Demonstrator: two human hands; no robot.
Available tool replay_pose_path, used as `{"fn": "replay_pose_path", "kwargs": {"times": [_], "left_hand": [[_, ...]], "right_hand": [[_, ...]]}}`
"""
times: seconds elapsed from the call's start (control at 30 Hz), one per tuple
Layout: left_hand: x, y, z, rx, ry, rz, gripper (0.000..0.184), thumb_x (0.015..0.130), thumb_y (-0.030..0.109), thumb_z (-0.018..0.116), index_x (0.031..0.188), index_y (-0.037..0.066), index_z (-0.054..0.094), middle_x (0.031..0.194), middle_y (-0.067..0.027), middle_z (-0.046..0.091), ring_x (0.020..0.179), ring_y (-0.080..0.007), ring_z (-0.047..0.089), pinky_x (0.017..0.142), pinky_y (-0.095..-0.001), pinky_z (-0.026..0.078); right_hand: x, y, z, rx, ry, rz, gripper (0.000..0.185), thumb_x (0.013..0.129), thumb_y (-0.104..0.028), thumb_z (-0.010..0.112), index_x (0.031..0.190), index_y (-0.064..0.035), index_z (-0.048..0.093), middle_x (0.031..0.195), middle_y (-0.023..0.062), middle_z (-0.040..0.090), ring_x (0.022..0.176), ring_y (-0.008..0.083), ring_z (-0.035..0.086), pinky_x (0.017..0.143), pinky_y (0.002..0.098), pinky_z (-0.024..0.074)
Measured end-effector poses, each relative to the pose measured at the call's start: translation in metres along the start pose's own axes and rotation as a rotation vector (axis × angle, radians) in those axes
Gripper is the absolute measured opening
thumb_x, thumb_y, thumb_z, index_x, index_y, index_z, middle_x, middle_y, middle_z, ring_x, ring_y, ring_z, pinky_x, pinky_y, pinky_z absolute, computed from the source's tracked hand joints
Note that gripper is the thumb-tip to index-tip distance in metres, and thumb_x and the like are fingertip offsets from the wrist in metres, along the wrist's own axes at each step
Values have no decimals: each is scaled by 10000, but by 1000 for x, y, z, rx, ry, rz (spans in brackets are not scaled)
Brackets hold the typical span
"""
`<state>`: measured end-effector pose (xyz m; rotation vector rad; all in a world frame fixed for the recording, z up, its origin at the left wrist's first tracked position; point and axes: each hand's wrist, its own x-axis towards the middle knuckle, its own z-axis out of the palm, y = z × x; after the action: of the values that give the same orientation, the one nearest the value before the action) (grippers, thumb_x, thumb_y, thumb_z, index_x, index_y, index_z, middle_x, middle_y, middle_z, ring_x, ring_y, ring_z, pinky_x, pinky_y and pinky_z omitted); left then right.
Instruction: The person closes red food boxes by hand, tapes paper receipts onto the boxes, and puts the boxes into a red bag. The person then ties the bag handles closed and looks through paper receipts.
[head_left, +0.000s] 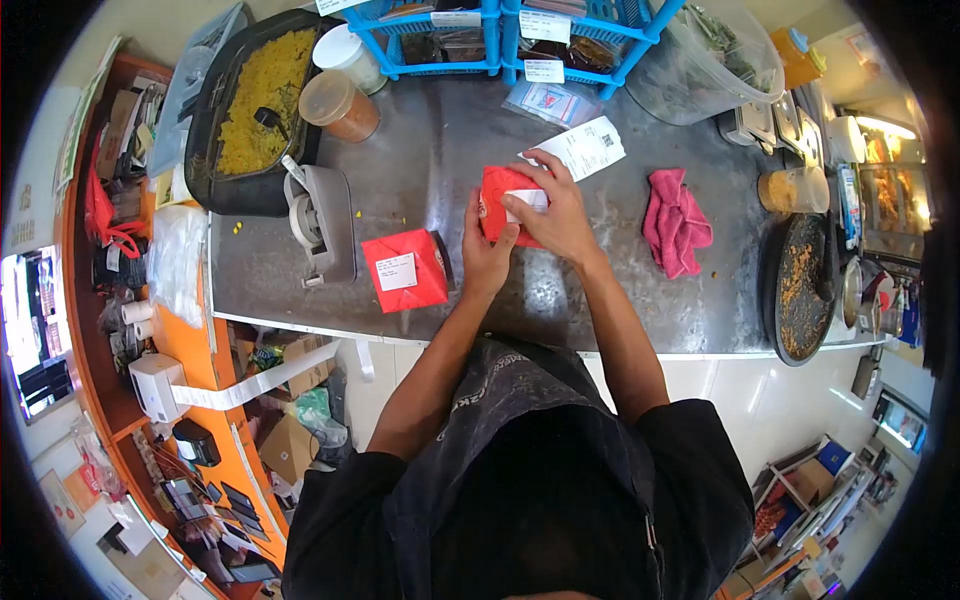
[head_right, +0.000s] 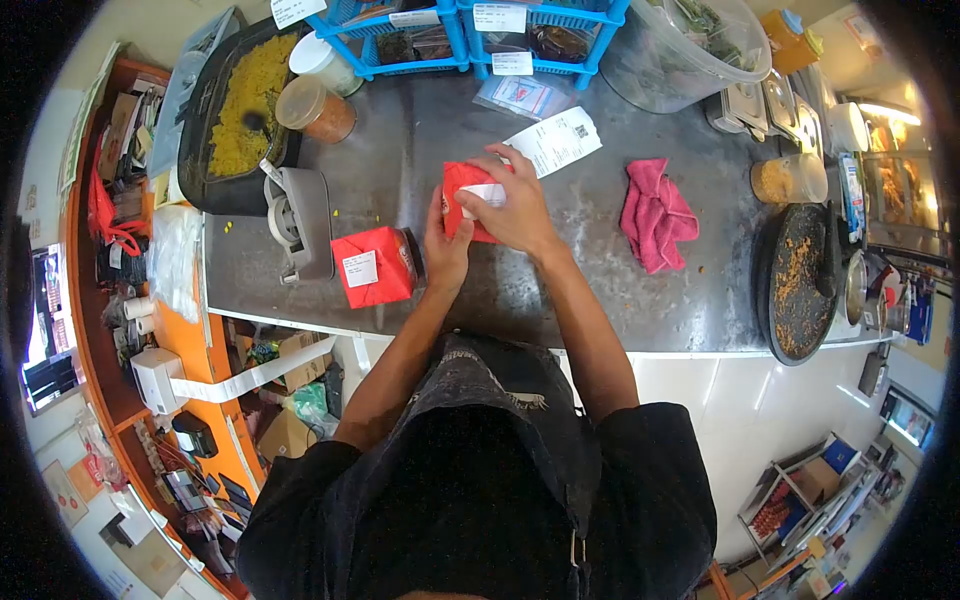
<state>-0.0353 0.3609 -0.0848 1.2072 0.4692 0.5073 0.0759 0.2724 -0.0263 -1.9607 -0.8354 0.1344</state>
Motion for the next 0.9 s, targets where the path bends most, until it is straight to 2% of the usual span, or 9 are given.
{"fn": "replay_pose_path", "kwargs": {"times": [0.1, 0.17, 0.3, 0.37, 0.47, 0.7, 0.8, 0.87, 0.9], "left_hand": [[2, -1, 3, 114, -19, 23, 792, 858, 69, 704, 1479, -34, 223, 1422, -163, 423, 1285, -226, 449, 1063, -338, 391], [0, 2, 5, 113, -16, 23, 731, 901, 98, 674, 1480, -16, 242, 1431, -145, 420, 1281, -211, 452, 1060, -333, 392], [1, -3, 9, -7, -14, 47, 724, 902, 91, 669, 1480, -7, 244, 1431, -143, 419, 1284, -214, 453, 1071, -338, 385], [1, -6, 8, -66, -14, 78, 720, 902, 87, 668, 1480, -3, 249, 1431, -142, 419, 1285, -214, 454, 1077, -341, 380], [-1, -1, 8, -150, -5, -18, 707, 877, 31, 668, 1457, -26, 268, 1401, -148, 440, 1269, -207, 462, 1075, -335, 377], [3, 5, 7, -158, -38, -47, 719, 870, 7, 660, 1465, -30, 257, 1414, -133, 433, 1272, -191, 463, 1072, -333, 378], [2, 4, 7, -179, -20, -12, 760, 883, 60, 660, 1489, -36, 211, 1427, -141, 427, 1279, -206, 461, 1074, -331, 367], [0, -1, 8, -269, 23, 25, 795, 892, 108, 664, 1501, -44, 176, 1435, -152, 422, 1283, -221, 459, 1073, -327, 362], [0, 1, 9, -165, 31, 14, 809, 892, 128, 667, 1503, -46, 165, 1433, -157, 426, 1279, -226, 463, 1070, -324, 363]], "right_hand": [[1, -5, 2, 72, -30, 74, 381, 896, -239, 642, 1216, -35, 603, 1241, 184, 509, 1184, 351, 509, 1006, 403, 410], [2, 3, 6, 44, -31, 24, 397, 892, -249, 645, 1228, -45, 595, 1212, 199, 507, 1157, 374, 500, 980, 431, 415], [2, -1, 0, -84, -119, 29, 384, 959, -246, 537, 1289, -49, 545, 1253, 221, 474, 1177, 395, 485, 999, 425, 403], [1, -1, 1, -126, -130, 14, 390, 964, -255, 525, 1296, -51, 538, 1254, 227, 473, 1175, 402, 481, 999, 433, 402], [2, 0, 4, -170, -133, -8, 396, 969, -261, 514, 1306, -54, 528, 1258, 231, 471, 1169, 409, 481, 993, 440, 405], [3, -2, 0, -183, -162, 34, 416, 980, -287, 470, 1321, -53, 513, 1268, 228, 463, 1171, 408, 481, 1001, 439, 400], [2, 11, 1, -70, -177, 25, 444, 982, -293, 430, 1341, -41, 497, 1298, 206, 459, 1213, 366, 471, 1046, 408, 361], [7, 17, -7, 284, -182, 93, 464, 977, -296, 408, 1349, -31, 490, 1320, 185, 454, 1248, 323, 452, 1075, 381, 324], [7, 16, -9, 465, -185, 131, 475, 974, -297, 397, 1353, -26, 486, 1330, 175, 452, 1265, 302, 443, 1090, 368, 305]]}}
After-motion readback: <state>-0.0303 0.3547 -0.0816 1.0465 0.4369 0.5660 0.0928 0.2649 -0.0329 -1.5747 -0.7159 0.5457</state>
